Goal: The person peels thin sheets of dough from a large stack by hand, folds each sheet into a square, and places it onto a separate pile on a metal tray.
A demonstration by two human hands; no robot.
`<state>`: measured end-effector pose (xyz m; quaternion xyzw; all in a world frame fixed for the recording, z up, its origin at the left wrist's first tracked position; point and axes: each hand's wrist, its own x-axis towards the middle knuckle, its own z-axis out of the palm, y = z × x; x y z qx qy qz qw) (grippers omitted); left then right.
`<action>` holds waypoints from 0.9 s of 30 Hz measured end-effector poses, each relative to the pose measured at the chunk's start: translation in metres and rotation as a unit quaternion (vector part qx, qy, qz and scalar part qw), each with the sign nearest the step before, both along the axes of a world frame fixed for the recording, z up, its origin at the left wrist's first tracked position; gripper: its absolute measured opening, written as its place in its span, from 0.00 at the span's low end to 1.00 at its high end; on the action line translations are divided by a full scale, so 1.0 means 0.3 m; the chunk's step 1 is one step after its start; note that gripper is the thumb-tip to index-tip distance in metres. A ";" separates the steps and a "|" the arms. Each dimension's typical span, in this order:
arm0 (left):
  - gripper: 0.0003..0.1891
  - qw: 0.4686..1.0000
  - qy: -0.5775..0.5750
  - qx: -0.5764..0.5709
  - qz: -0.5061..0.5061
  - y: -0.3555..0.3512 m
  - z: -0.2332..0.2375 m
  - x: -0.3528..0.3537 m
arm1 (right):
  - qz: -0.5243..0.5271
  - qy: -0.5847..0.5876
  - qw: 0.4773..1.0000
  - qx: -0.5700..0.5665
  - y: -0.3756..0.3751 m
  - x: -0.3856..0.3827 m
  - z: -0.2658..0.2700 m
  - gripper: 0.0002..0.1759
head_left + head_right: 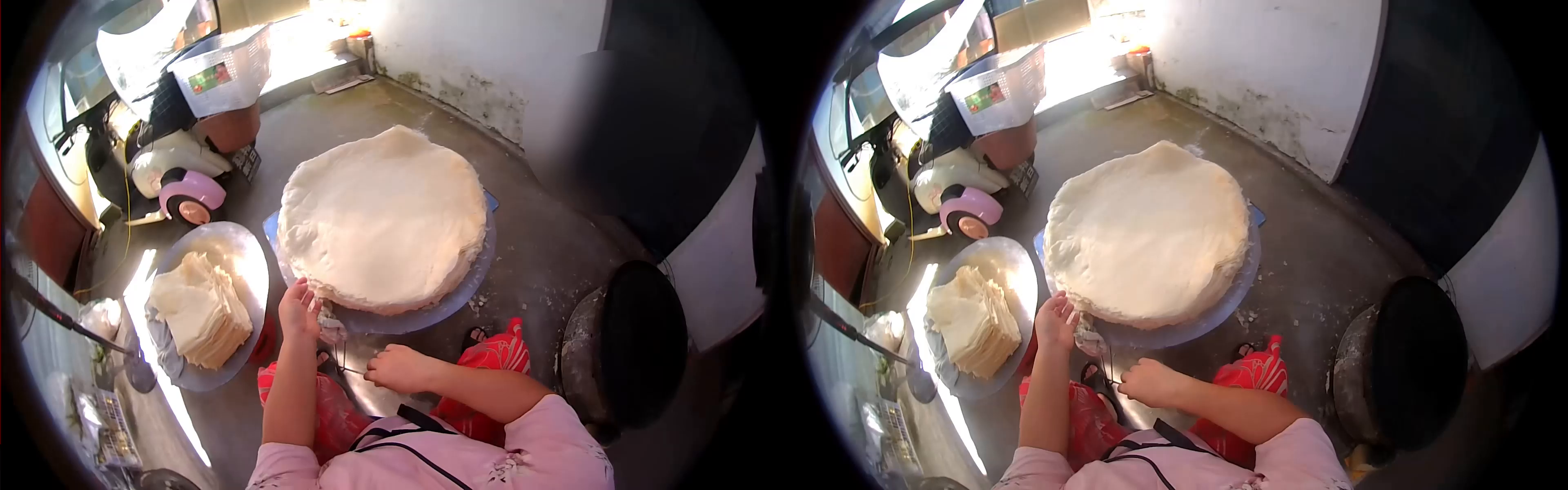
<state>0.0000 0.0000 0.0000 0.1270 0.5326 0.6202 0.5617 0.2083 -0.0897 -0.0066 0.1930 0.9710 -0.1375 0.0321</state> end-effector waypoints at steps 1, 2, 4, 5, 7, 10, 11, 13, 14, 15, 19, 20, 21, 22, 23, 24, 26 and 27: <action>0.19 1.000 -0.009 0.001 0.009 -0.026 0.024 0.035 | -0.012 0.028 1.000 -0.008 -0.015 0.026 0.011 0.10; 0.18 1.000 -0.019 0.002 0.019 -0.047 0.044 0.064 | -0.024 0.055 0.998 -0.018 -0.029 0.052 0.025 0.10; 0.21 1.000 -0.023 0.015 0.015 0.012 0.029 -0.021 | -0.025 0.089 0.996 -0.007 0.038 -0.021 0.025 0.08; 0.24 1.000 -0.023 0.014 0.006 0.003 0.029 -0.019 | -0.042 0.119 0.992 0.001 0.037 -0.016 0.039 0.07; 0.23 0.999 -0.027 0.009 0.016 -0.001 0.033 -0.009 | -0.050 0.131 0.990 0.000 0.054 -0.011 0.068 0.06; 0.19 1.000 0.001 0.008 -0.001 -0.002 0.036 0.007 | -0.169 0.281 0.943 -0.051 0.093 -0.018 0.099 0.05; 0.19 1.000 -0.003 0.006 0.004 -0.002 0.038 0.008 | -0.165 0.276 0.945 -0.054 0.116 -0.019 0.111 0.05; 0.15 0.991 0.113 0.023 -0.075 -0.009 0.066 0.015 | -0.228 0.314 0.921 -0.038 0.169 -0.019 0.132 0.05; 0.14 0.989 0.120 0.033 -0.079 -0.020 0.093 0.026 | -0.226 0.311 0.922 -0.042 0.194 -0.018 0.142 0.05; 0.14 0.990 0.118 0.030 -0.076 -0.012 0.091 0.029 | -0.260 0.315 0.913 -0.030 0.222 -0.016 0.151 0.05; 0.14 0.908 0.400 0.088 -0.091 0.012 0.026 0.033 | -0.282 0.273 0.917 0.069 0.317 -0.014 0.153 0.07; 0.14 0.904 0.407 0.087 -0.093 0.019 0.005 0.036 | -0.270 0.260 0.923 0.087 0.325 -0.021 0.153 0.09; 0.14 0.901 0.415 0.084 -0.095 0.019 0.004 0.039 | -0.269 0.259 0.924 0.085 0.328 -0.031 0.145 0.09; 0.14 0.902 0.414 0.082 -0.093 0.020 0.004 0.038 | -0.267 0.254 0.925 0.093 0.333 -0.044 0.133 0.09; 0.14 0.902 0.409 0.084 -0.107 0.021 0.004 0.034 | -0.264 0.251 0.926 0.101 0.341 -0.055 0.122 0.09; 0.14 0.903 0.404 0.085 -0.122 0.019 0.010 0.034 | -0.263 0.250 0.927 0.099 0.349 -0.061 0.110 0.09; 0.13 0.896 0.419 0.078 -0.122 0.002 0.028 0.043 | -0.286 0.230 0.925 0.102 0.362 -0.071 0.090 0.09; 0.12 0.889 0.434 0.075 -0.124 -0.006 0.043 0.049 | -0.284 0.228 0.926 0.101 0.368 -0.071 0.086 0.09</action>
